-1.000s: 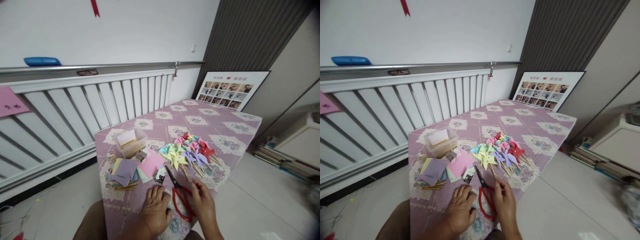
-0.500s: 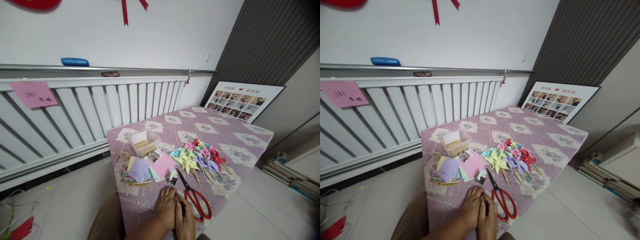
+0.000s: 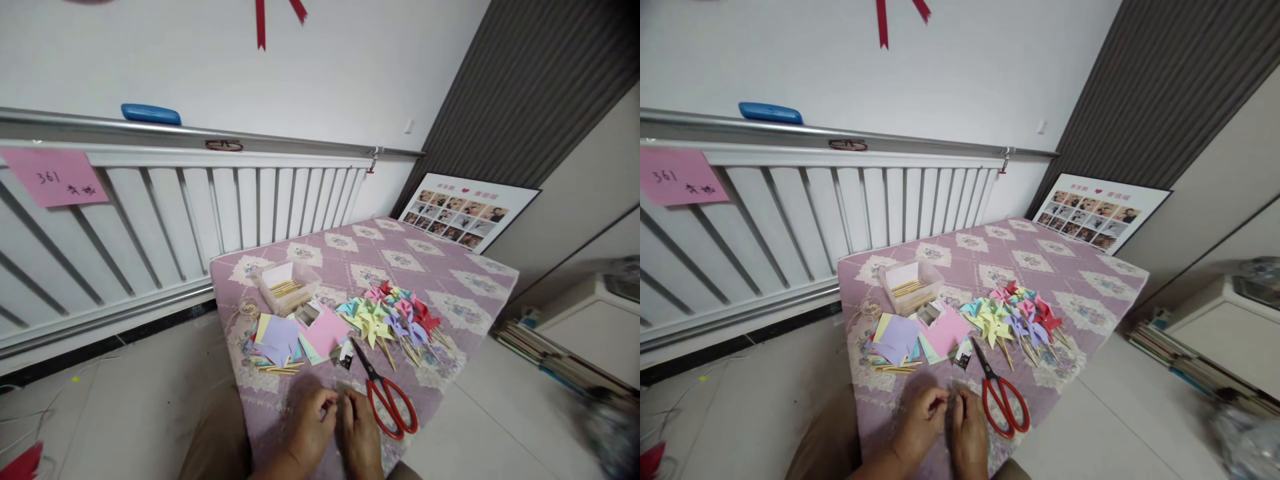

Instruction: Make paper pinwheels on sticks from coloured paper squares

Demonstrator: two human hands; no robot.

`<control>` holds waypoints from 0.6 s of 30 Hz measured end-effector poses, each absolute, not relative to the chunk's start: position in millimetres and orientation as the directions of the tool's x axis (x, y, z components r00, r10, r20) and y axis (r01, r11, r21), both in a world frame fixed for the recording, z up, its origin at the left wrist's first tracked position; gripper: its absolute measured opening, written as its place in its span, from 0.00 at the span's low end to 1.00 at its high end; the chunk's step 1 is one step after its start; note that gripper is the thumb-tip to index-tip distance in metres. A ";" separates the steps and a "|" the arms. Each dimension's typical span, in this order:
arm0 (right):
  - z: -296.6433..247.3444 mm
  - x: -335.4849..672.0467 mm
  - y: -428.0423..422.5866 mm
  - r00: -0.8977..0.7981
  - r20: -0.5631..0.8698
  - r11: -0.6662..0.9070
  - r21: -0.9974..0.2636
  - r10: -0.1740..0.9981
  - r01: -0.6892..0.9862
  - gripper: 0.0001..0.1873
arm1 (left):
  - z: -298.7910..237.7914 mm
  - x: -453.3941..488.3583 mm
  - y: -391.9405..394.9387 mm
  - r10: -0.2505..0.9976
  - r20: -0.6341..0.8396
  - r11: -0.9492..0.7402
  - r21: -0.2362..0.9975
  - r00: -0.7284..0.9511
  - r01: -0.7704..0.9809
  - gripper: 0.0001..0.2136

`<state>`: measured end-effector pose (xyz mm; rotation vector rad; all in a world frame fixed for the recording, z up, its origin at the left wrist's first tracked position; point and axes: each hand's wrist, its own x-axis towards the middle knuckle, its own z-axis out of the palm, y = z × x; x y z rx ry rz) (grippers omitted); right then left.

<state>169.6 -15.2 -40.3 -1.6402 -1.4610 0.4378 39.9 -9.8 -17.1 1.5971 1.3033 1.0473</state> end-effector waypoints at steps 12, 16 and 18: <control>-38.8 163.1 -14.2 0.138 0.369 0.143 -0.639 0.919 0.756 0.14 | 47.5 -54.8 119.5 0.933 0.221 -0.352 0.411 0.282 0.841 0.10; -37.6 162.0 -15.4 0.134 0.364 0.137 -0.629 0.922 0.765 0.11 | 41.5 -44.7 139.5 0.889 0.116 -0.458 0.279 0.444 0.844 0.10; -37.4 161.7 -15.6 0.133 0.362 0.134 -0.624 0.923 0.769 0.11 | 39.3 -37.8 143.9 0.867 0.061 -0.495 0.220 0.495 0.841 0.10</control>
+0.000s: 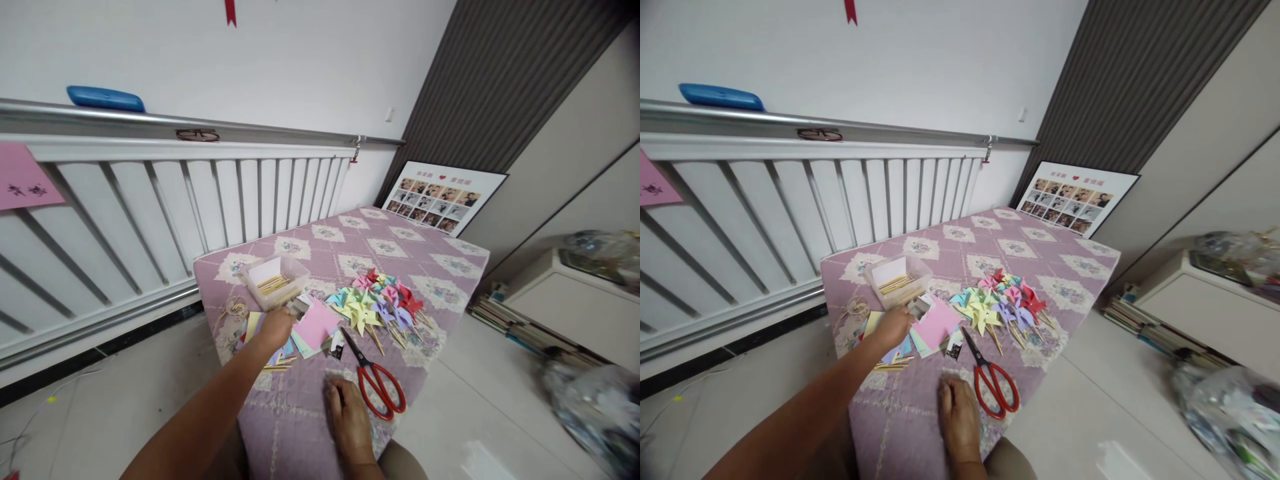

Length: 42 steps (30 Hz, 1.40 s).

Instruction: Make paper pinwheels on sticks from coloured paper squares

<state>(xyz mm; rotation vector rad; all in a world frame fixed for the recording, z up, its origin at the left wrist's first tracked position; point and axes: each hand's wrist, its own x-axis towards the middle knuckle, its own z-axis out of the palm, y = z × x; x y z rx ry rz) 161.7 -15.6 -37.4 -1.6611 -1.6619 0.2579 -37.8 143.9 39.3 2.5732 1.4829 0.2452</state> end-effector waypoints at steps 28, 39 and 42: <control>-36.9 162.3 -15.4 0.100 0.351 0.137 -0.591 0.931 0.795 0.12 | 81.8 -70.9 160.2 0.925 0.261 -0.378 0.565 0.275 0.733 0.10; -37.3 164.3 -11.5 0.085 0.351 0.156 -0.605 0.933 0.781 0.15 | 105.8 -174.7 123.2 0.976 0.180 -0.081 0.824 -0.125 0.560 0.12; -36.9 164.9 -10.6 0.080 0.325 0.147 -0.618 0.942 0.773 0.15 | 91.3 -219.7 112.0 0.960 0.127 0.033 0.833 -0.248 0.552 0.14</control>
